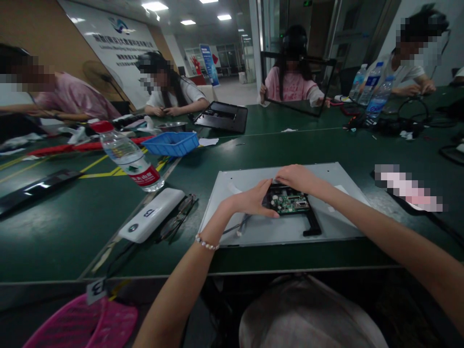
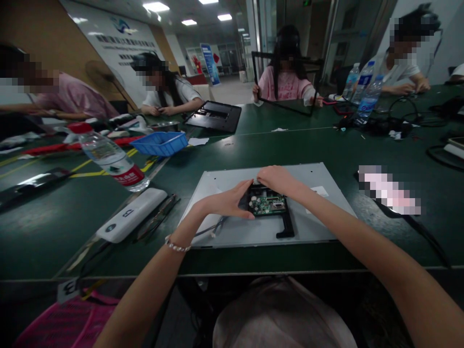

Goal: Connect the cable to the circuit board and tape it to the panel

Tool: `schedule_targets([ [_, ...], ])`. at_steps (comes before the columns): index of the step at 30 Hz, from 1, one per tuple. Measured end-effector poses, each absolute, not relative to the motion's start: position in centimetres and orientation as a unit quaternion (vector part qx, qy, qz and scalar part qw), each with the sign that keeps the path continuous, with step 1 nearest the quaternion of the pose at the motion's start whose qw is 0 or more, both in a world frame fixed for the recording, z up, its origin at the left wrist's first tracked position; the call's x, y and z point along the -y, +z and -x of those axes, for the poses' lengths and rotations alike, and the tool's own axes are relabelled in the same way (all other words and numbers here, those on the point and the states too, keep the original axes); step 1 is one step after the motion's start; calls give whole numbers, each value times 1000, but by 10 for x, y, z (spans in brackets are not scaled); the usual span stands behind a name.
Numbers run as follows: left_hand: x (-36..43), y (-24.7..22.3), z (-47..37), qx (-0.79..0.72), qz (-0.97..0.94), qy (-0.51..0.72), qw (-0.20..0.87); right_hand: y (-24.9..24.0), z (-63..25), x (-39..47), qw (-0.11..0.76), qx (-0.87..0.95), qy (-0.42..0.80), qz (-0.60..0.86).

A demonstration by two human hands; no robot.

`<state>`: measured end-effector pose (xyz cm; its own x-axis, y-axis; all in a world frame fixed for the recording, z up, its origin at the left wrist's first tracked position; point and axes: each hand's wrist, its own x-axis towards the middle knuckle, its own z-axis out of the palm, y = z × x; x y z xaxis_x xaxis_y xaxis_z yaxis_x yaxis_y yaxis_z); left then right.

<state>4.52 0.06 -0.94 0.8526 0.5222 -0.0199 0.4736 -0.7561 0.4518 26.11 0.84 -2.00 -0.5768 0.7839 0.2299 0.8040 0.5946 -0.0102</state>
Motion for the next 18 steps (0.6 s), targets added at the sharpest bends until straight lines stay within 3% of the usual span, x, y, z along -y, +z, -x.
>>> schedule_targets([
  [12,-2,-11,-46,-266,-933,51,239,-20,-255,5,104,884,-23,455],
  [18,-1,-10,-46,-275,-932,45,233,-27,-260,2,152,883,31,443],
])
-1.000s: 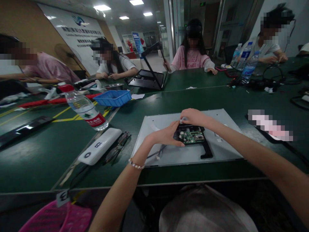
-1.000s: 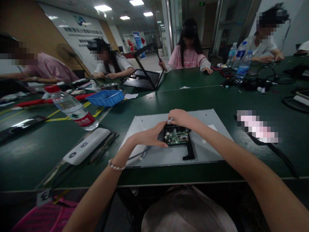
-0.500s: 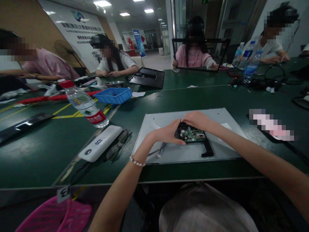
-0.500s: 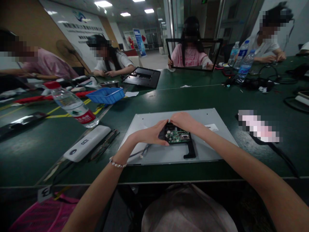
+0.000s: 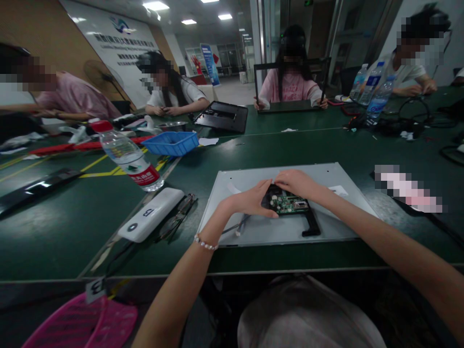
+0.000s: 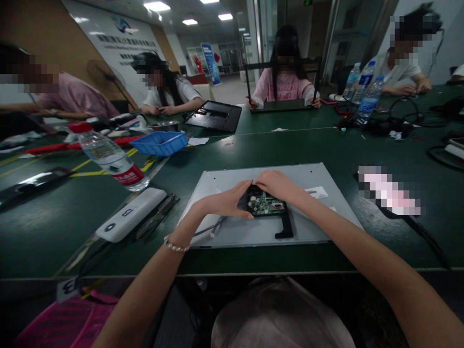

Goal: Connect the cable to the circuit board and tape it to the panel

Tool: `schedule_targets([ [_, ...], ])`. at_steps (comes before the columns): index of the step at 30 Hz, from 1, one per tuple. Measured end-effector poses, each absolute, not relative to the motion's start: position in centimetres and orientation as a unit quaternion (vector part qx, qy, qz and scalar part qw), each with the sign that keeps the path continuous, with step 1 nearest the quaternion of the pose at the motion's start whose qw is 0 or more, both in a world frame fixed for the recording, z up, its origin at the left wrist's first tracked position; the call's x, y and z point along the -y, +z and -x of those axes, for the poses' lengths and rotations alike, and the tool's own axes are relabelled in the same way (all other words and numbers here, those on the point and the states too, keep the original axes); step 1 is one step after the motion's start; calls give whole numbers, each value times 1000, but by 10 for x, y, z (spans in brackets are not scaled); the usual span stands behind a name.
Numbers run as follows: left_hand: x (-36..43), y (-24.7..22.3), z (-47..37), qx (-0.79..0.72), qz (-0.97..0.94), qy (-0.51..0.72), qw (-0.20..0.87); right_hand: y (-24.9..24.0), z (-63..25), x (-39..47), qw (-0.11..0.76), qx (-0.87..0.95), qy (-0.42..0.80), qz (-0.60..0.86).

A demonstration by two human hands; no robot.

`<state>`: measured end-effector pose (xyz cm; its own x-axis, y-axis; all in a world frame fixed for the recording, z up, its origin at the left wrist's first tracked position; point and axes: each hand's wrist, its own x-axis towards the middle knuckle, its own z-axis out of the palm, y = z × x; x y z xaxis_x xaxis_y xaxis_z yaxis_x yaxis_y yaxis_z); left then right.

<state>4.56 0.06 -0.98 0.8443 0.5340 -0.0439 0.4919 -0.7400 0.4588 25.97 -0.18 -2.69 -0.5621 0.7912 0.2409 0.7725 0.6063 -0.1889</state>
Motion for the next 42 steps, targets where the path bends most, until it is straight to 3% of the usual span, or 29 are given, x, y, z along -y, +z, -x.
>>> schedule_targets([
  [13,-1,-8,-46,-284,-928,25,241,-18,-273,6,193,873,88,440],
  [19,-2,-8,-45,-306,-920,-14,245,-3,-324,22,181,850,106,483],
  [26,-1,-7,-44,-305,-920,-12,246,-22,-386,48,222,747,204,592],
  [31,-2,-8,-44,-307,-921,-21,238,-23,-394,54,192,728,207,625],
  [36,-4,-11,-42,-287,-931,-6,226,-16,-391,60,124,740,285,597],
  [42,-3,-11,-42,-290,-932,-18,217,-10,-387,68,103,742,335,571],
])
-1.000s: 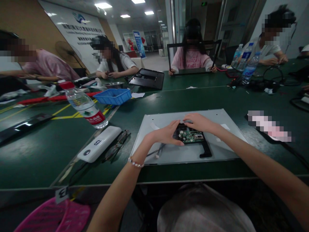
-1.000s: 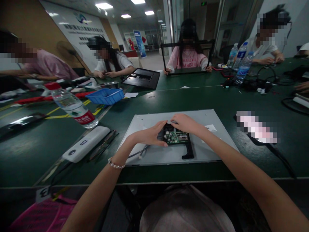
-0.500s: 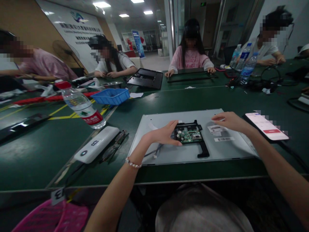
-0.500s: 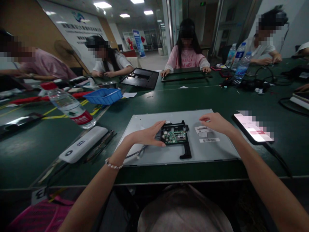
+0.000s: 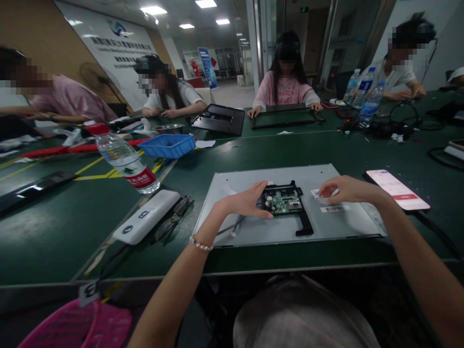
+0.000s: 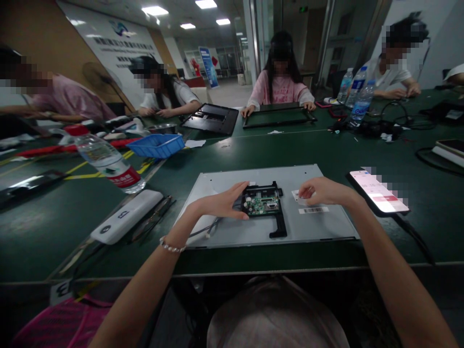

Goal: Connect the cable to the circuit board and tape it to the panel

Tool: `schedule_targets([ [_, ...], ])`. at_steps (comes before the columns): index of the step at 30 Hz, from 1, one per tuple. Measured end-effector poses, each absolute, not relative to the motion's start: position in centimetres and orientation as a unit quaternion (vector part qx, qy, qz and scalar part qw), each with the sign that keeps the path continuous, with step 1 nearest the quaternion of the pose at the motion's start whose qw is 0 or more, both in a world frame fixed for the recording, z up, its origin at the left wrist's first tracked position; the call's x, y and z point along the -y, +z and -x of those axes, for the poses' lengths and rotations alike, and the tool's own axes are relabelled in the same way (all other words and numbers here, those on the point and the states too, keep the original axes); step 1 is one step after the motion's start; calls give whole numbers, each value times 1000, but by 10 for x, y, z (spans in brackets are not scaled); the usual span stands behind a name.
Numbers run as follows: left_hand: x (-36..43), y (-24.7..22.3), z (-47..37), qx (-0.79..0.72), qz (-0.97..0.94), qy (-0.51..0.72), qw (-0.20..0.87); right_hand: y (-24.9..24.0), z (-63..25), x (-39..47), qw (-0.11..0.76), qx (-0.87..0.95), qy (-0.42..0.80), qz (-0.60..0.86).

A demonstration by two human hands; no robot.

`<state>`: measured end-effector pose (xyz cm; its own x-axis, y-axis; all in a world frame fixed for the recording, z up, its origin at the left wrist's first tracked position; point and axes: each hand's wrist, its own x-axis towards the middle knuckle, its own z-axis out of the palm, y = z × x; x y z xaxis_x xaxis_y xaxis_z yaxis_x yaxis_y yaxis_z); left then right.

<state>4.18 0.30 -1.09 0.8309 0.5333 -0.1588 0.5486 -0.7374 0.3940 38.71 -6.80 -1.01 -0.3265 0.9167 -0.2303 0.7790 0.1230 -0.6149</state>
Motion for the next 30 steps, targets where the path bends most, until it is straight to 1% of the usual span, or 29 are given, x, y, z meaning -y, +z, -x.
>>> schedule_targets([
  [5,1,-2,-45,-295,-940,-14,169,-12,-389,66,105,743,345,564],
  [11,3,-4,-68,-320,-939,103,72,-11,-386,67,92,738,343,574],
  [14,1,-14,-77,-351,-930,103,28,-9,-385,68,86,737,343,576],
  [18,-2,-19,-77,-356,-931,82,22,-10,-386,68,91,743,350,563],
  [23,-2,-17,-76,-336,-937,90,14,-13,-389,64,147,734,354,560],
  [30,0,-17,-76,-349,-933,88,7,-18,-388,59,223,705,370,563],
])
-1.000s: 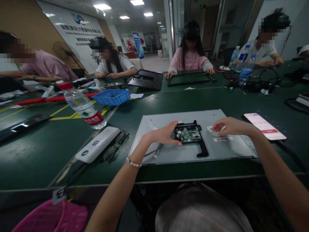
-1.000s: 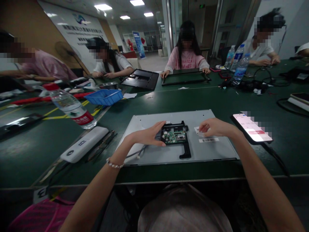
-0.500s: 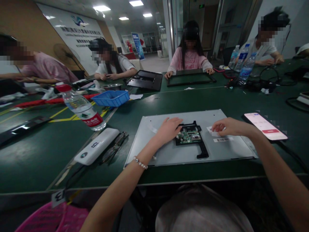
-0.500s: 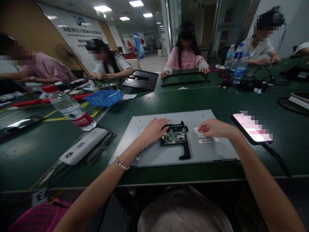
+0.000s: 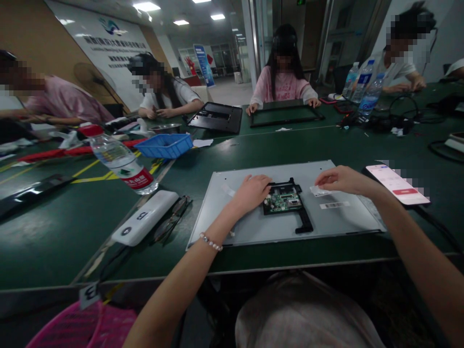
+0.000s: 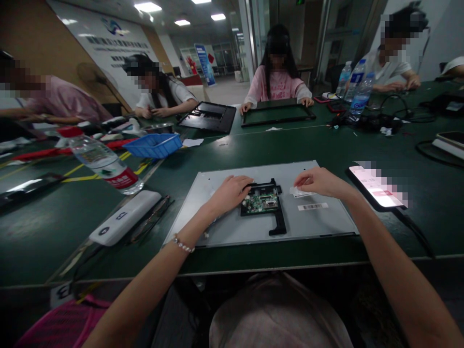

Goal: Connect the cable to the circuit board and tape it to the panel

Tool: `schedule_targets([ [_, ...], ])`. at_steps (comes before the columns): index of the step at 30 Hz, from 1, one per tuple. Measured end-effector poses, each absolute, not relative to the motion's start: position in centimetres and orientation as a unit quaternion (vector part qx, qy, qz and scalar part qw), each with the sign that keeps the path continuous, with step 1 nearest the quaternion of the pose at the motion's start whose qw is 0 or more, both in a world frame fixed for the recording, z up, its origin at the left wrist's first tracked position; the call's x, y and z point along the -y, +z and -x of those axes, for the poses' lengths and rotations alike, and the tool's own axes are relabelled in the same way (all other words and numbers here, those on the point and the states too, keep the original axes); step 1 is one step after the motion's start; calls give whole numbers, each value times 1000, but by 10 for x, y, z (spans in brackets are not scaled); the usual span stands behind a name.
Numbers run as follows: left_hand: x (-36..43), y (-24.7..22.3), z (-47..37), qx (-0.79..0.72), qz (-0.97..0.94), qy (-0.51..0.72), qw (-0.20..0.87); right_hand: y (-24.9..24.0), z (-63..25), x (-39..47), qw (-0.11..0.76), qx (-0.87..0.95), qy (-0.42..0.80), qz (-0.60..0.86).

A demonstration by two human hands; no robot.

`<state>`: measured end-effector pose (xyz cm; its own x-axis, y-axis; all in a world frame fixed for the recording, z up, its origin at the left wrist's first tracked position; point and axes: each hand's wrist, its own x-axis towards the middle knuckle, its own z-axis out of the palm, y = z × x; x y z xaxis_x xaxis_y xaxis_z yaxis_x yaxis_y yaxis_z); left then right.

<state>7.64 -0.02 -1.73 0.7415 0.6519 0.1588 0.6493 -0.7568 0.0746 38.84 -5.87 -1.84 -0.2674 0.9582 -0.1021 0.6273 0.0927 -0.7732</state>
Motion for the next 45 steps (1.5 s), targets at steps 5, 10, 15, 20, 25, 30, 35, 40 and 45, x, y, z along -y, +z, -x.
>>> schedule_targets([
  [5,-3,-22,-75,-356,-930,91,13,-23,-381,58,205,714,370,558],
  [10,-4,-22,-75,-343,-936,81,26,-24,-376,59,188,722,354,564],
  [15,-1,-20,-75,-338,-937,80,26,-20,-374,61,202,721,375,546],
  [20,-1,-21,-75,-339,-937,79,36,-14,-368,65,233,704,415,527],
  [25,1,-17,-76,-345,-933,101,22,-12,-355,69,236,686,468,505],
  [30,16,-1,-84,-292,-941,170,10,-15,-345,71,240,674,478,509],
  [35,41,4,-98,-144,-979,136,40,-25,-341,67,263,672,477,501],
  [40,46,-10,-104,-124,-988,90,27,-29,-339,66,257,683,450,515],
  [45,45,-15,-105,-127,-987,93,32,-28,-341,66,246,715,403,515],
])
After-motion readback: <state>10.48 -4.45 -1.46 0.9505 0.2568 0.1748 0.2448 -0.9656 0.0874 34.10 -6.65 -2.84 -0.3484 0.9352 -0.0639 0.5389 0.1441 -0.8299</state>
